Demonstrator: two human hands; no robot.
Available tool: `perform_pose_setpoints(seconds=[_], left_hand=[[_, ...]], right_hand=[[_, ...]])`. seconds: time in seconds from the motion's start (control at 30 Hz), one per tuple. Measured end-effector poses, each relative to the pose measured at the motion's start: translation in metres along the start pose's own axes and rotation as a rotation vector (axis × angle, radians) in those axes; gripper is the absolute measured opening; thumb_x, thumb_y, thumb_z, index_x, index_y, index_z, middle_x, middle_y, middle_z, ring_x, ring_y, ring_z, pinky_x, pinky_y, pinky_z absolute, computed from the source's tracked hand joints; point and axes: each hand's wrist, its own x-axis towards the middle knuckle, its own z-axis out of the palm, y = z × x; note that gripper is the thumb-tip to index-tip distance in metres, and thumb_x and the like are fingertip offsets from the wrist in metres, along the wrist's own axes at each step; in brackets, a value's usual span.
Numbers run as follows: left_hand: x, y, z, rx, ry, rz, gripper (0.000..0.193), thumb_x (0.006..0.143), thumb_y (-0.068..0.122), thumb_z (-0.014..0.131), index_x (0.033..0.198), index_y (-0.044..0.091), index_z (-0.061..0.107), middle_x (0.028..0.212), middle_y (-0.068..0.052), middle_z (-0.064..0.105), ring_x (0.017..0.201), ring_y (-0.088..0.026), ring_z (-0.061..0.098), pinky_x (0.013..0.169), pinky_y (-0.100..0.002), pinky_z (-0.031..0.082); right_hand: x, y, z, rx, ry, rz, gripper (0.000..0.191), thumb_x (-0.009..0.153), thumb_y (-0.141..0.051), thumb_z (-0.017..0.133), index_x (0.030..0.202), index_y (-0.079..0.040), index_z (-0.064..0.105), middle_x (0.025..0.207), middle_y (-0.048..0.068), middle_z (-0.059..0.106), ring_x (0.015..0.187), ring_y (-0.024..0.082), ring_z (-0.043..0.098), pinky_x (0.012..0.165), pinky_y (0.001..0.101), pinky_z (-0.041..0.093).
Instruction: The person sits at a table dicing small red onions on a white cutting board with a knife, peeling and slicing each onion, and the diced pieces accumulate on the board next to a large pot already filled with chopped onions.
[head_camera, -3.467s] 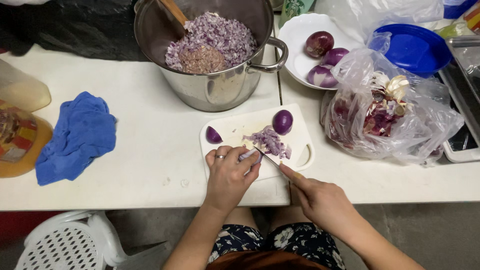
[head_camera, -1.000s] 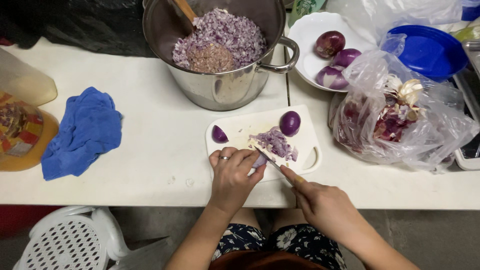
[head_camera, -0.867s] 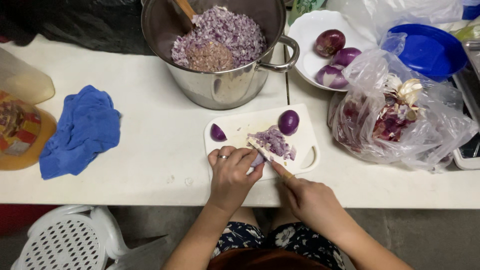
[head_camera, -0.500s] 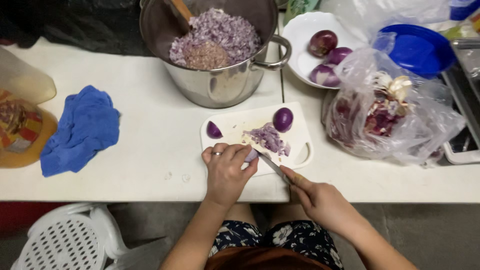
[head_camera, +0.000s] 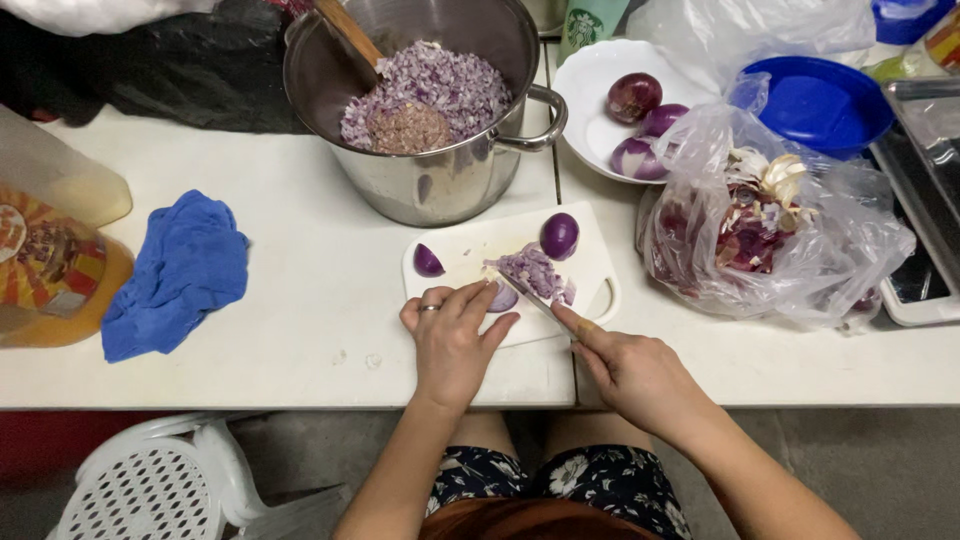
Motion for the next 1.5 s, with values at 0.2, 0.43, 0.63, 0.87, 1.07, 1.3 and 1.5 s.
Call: perform_pose_setpoints(seconds=[0.2,0.43,0.63,0.87,1.07,1.3,1.5], left_hand=[[-0.001,0.001,0.003,0.036,-0.002,0.011,0.027,0.081,0.026,0.084,0.104,0.012,0.081,0.109,0.001,0.075,0.098,-0.022,0.058,0.096,-0.046,0.032],[0.001,0.000,0.007,-0.002,0.005,0.020,0.023,0.080,0.023,0.084,0.100,0.012,0.081,0.109,0.000,0.075,0.099,-0.021,0.058,0.098,-0.046,0.034],[-0.001,-0.001,0.010,0.007,0.038,-0.006,0.024,0.080,0.023,0.085,0.101,0.014,0.081,0.108,0.000,0.075,0.100,-0.021,0.058,0.097,-0.046,0.034],[-0.001,-0.002,0.010,0.038,0.044,-0.007,0.028,0.080,0.025,0.084,0.105,0.011,0.079,0.110,0.001,0.075,0.102,-0.022,0.058,0.097,-0.047,0.033],[-0.003,0.000,0.006,0.048,0.056,-0.005,0.029,0.079,0.027,0.084,0.104,0.011,0.079,0.110,0.000,0.075,0.100,-0.020,0.059,0.098,-0.047,0.032],[-0.002,-0.003,0.009,0.001,0.043,-0.015,0.026,0.079,0.024,0.084,0.101,0.010,0.080,0.109,0.001,0.077,0.097,-0.019,0.059,0.097,-0.044,0.033],[0.000,-0.004,0.010,0.011,0.041,-0.029,0.023,0.078,0.023,0.084,0.097,0.011,0.080,0.106,0.002,0.077,0.097,-0.020,0.059,0.097,-0.044,0.034]], right_hand=[[-0.004,-0.003,0.001,-0.079,0.000,-0.055,0.062,0.092,-0.025,0.061,0.152,-0.036,0.049,0.079,0.012,0.075,0.069,0.036,0.072,0.066,0.0477,0.056],[0.013,0.001,0.022,-0.079,0.005,-0.069,0.057,0.094,-0.027,0.062,0.149,-0.034,0.049,0.072,0.017,0.072,0.063,0.037,0.070,0.063,0.0484,0.055],[0.007,0.020,0.022,0.201,-0.074,0.052,0.054,0.096,-0.027,0.059,0.149,-0.036,0.051,0.080,0.018,0.075,0.071,0.030,0.077,0.073,0.0395,0.058],[0.007,0.024,-0.002,0.328,-0.072,0.137,0.051,0.096,-0.026,0.057,0.147,-0.034,0.053,0.097,0.016,0.080,0.085,0.027,0.081,0.081,0.0364,0.057],[-0.004,-0.002,-0.002,-0.024,-0.060,0.056,0.060,0.094,-0.030,0.060,0.153,-0.040,0.051,0.082,0.017,0.074,0.075,0.037,0.073,0.072,0.0466,0.058],[0.000,-0.009,0.011,-0.077,0.054,-0.118,0.062,0.092,-0.023,0.060,0.152,-0.032,0.049,0.076,0.014,0.075,0.066,0.035,0.072,0.063,0.0482,0.057],[0.020,-0.013,0.025,-0.100,-0.075,0.020,0.060,0.096,-0.029,0.058,0.155,-0.035,0.047,0.072,0.017,0.073,0.068,0.037,0.071,0.067,0.0481,0.056]])
